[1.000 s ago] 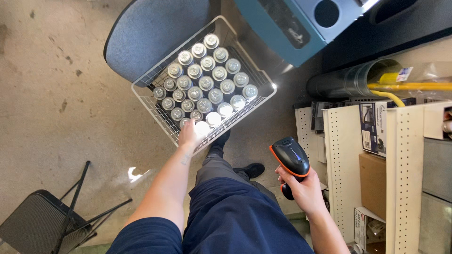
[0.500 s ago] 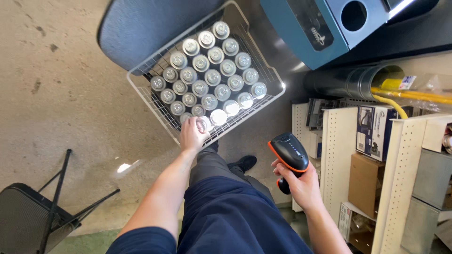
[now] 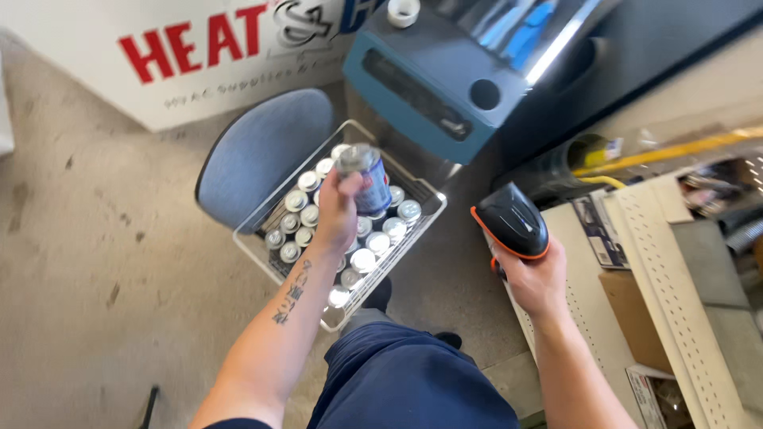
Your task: The person picks up cans from a basket, scans their barcodes with a handheld scanner, and places them onto a metal shelf.
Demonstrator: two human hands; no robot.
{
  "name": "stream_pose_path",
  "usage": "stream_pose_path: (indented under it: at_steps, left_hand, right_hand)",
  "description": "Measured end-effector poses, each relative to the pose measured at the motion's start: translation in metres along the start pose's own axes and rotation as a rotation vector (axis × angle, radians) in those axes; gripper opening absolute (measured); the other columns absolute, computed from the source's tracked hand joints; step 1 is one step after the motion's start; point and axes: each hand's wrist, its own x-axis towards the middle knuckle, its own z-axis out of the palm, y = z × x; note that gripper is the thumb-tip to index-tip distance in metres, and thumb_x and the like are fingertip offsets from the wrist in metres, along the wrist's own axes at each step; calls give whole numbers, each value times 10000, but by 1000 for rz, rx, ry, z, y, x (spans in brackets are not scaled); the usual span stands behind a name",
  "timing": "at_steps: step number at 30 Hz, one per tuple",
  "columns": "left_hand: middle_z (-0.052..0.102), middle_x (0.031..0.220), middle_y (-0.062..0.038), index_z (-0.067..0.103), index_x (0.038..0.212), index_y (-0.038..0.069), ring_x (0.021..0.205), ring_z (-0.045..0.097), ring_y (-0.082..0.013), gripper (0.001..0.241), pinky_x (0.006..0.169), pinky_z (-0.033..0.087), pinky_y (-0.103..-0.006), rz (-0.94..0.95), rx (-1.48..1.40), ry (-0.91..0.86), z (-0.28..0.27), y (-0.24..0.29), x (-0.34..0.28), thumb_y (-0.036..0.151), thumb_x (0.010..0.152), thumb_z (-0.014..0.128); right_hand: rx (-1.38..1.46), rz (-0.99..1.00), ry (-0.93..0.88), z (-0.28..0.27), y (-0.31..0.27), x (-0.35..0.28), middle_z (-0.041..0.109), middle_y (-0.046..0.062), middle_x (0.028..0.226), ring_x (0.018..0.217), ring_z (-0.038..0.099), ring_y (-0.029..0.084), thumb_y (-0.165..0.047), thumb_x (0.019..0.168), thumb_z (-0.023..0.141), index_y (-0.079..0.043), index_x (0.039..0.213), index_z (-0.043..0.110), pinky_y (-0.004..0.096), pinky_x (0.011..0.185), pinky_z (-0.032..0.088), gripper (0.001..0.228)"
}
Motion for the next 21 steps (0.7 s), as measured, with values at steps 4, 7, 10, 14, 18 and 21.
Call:
stream_pose_path:
  at_steps: [4,7,10,14,18,21]
  left_hand:
    - [785,1074,-248,708,1097,-10,1000,789,-361,435,868,670,-564,-266,-401,-146,100,15,15,411,1003,649]
    - [781,1026,-233,702,1142,-3,943,794,-310,484,806,675,-509,-316,-249,-434,173,9,19,454,1007,619]
    - [774,1086,-201,653,1183,77,994,788,-302,491,833,678,-462,-404,-118,-654,250,-6,14,527,988,640]
    - [772,1009,-124,660,1149,88,947,783,-246,471,775,681,-414,-485,-31,-854,353,-19,-23,522,971,624]
    - [766,982,-169,671,1127,62,917,783,-271,460,743,686,-424,-573,-129,-1017,427,-30,-72,495,974,635]
    - [763,955,-184,673,1121,51,913,782,-282,478,744,691,-418,-578,-135,-1138,465,-35,-107,504,989,591]
  right_hand:
    - [-217,-246,150,-56,-81,-7,653,168,796,782,647,220,-38,718,819,-46,955,689,361,796,512,271]
    - [-501,-344,286,-114,-92,-19,677,126,854,826,687,382,-145,651,921,-118,1024,708,421,796,535,430]
    - [-828,-283,414,-174,-80,-42,650,19,863,817,685,314,-247,670,895,-190,1015,676,422,756,521,412]
    - [-1206,-236,567,-229,-92,-85,630,-30,868,756,682,271,-276,672,844,-218,1011,653,411,691,536,393]
    - [-1423,-165,622,-269,-104,-126,602,-27,858,793,702,236,-279,682,807,-203,1029,642,371,682,541,391]
    - [-1537,-75,644,-295,-101,-151,577,-54,837,795,707,208,-270,688,772,-237,1041,638,337,680,538,378]
